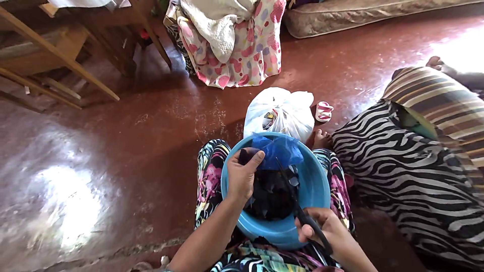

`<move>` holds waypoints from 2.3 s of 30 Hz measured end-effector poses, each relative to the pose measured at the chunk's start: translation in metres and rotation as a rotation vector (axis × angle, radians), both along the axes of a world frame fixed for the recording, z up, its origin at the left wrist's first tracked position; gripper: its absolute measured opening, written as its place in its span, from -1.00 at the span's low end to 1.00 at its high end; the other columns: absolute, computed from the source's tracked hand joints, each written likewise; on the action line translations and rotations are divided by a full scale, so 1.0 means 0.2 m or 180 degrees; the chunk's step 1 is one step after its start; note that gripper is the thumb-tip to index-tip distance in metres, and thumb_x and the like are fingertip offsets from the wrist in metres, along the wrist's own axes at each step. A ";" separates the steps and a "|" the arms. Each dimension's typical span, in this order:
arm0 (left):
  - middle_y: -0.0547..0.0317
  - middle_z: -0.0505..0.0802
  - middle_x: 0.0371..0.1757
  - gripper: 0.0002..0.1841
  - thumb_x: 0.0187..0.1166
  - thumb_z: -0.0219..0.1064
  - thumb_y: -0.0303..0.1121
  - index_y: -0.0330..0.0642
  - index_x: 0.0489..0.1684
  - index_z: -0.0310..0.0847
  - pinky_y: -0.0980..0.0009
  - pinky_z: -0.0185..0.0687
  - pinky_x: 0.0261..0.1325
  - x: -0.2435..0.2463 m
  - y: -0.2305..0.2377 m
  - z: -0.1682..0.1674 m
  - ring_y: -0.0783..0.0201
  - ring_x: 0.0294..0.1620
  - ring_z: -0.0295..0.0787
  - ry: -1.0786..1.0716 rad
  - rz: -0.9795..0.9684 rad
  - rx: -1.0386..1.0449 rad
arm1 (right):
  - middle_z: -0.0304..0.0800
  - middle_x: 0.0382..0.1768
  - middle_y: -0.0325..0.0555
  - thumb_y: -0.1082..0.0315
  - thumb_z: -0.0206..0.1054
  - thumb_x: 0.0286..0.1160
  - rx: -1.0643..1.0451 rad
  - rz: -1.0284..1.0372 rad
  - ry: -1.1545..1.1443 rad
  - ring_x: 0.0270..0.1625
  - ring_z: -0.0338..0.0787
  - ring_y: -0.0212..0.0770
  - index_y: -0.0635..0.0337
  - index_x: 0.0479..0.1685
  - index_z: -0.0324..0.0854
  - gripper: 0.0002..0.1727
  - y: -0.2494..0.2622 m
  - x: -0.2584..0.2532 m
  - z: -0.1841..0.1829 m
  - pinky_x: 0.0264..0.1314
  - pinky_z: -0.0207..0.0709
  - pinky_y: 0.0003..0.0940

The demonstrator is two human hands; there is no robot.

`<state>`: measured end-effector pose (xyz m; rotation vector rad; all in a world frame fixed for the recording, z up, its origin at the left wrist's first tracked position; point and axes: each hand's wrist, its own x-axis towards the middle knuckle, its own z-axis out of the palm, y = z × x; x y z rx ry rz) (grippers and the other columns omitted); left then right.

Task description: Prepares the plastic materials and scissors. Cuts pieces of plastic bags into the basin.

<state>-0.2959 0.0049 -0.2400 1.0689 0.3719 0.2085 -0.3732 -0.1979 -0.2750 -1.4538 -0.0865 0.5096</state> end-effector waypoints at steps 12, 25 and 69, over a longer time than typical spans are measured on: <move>0.39 0.88 -0.41 -0.85 0.29 0.47 -0.71 -0.25 -0.38 0.79 0.61 0.75 -0.14 -0.05 -0.01 -0.05 0.60 -0.34 0.79 -0.0724 -0.0105 0.0702 | 0.85 -0.49 -0.53 -0.42 0.47 0.18 0.0401 0.0369 0.0018 -0.49 0.73 -0.67 -0.12 -0.32 0.78 -0.45 0.01 0.02 -0.01 -0.41 0.58 -0.73; 0.27 0.88 -0.28 -0.81 0.43 0.34 -0.72 -0.27 -0.15 0.69 0.55 0.76 -0.20 -0.03 0.04 -0.02 0.49 -0.28 0.82 -0.0034 -0.0510 -0.0048 | 0.81 -0.58 -0.56 -0.26 0.57 0.18 0.0557 0.0124 -0.0041 -0.56 0.71 -0.68 -0.17 -0.45 0.81 -0.61 0.02 0.01 -0.02 -0.48 0.58 -0.74; 0.14 0.74 0.29 -0.14 0.33 0.47 -0.64 -0.69 0.59 -0.08 0.48 0.78 0.20 -0.10 -0.02 -0.13 0.58 0.04 0.82 -0.1256 -0.0440 0.0843 | 0.89 -0.38 -0.43 -0.30 0.35 0.45 0.1748 0.0736 0.0030 -0.37 0.80 -0.59 -0.10 -0.18 0.84 -0.52 0.04 0.03 -0.07 -0.28 0.64 -0.71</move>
